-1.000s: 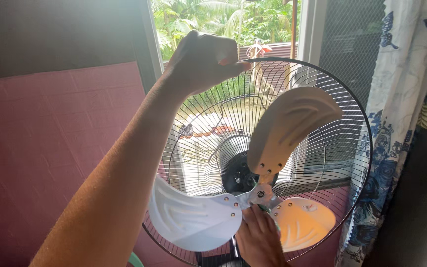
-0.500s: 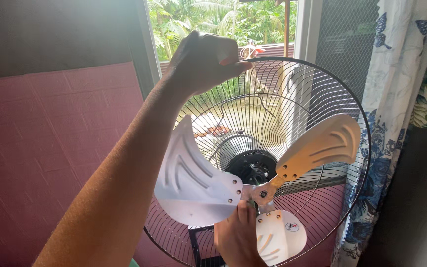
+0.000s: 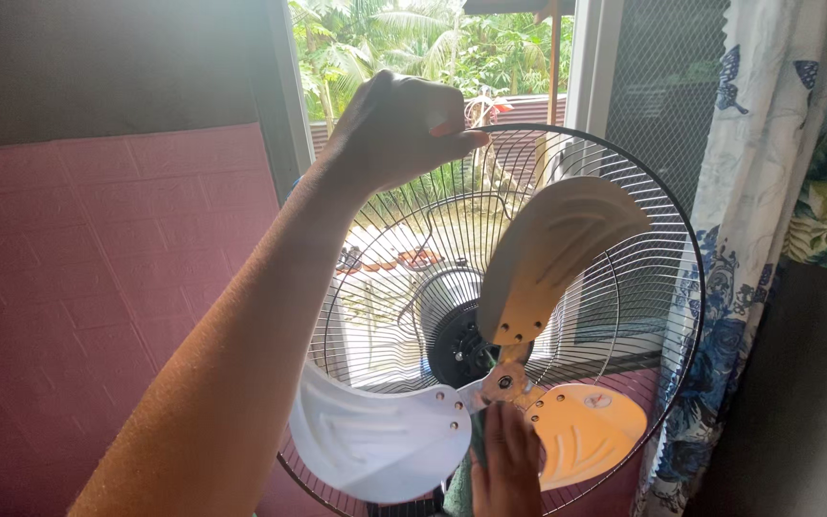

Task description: The person wipes the blades and front grille of a standing fan using a green cloth. They rotate the fan head to access different sections and continue wiping the blades and grille throughout the clip.

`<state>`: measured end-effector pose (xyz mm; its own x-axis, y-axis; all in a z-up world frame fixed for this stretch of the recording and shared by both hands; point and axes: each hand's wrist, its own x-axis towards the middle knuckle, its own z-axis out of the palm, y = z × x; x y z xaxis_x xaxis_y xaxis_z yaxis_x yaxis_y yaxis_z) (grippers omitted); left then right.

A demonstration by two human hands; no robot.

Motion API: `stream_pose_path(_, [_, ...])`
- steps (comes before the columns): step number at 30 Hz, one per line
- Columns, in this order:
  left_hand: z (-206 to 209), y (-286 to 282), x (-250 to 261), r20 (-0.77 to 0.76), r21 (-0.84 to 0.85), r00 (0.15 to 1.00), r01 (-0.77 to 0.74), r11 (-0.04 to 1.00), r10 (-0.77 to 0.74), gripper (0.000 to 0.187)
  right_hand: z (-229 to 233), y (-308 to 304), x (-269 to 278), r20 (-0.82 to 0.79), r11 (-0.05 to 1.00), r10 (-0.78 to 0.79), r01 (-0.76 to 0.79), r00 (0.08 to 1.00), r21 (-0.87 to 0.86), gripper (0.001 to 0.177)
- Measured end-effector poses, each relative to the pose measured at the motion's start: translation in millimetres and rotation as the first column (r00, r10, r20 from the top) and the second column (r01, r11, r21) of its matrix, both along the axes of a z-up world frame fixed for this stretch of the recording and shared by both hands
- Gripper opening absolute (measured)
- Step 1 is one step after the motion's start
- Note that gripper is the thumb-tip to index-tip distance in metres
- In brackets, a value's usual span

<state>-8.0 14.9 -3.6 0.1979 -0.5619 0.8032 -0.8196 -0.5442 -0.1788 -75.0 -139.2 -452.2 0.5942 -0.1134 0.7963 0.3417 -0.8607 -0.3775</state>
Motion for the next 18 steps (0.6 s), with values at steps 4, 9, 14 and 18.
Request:
stream_pose_path(4, [0.1, 1.4, -1.5, 0.078, 0.011, 0.997, 0.019, 1.0, -0.02, 0.041, 0.8, -16.9, -1.7, 0.149, 0.961, 0.157, -0.186, 0.976, 0.204, 0.076])
stream_pose_path(9, [0.0, 0.5, -3.4, 0.074, 0.015, 0.997, -0.039, 0.999, 0.037, 0.039, 27.6, -14.5, -4.9, 0.027, 0.944, 0.132, -0.134, 0.991, 0.301, 0.062])
stream_pose_path(14, [-0.7, 4.0, -3.1, 0.076, 0.004, 0.997, -0.03, 1.0, 0.029, 0.041, 42.1, -19.1, -5.7, 0.131, 0.997, -0.041, 0.049, 0.991, -0.06, 0.041])
stream_pose_path(18, [0.1, 3.3, -2.6, 0.044, 0.004, 0.998, -0.042, 0.999, 0.042, 0.042, 47.5, -20.6, -10.3, 0.057, 0.971, -0.128, 0.137, 0.99, -0.194, 0.039])
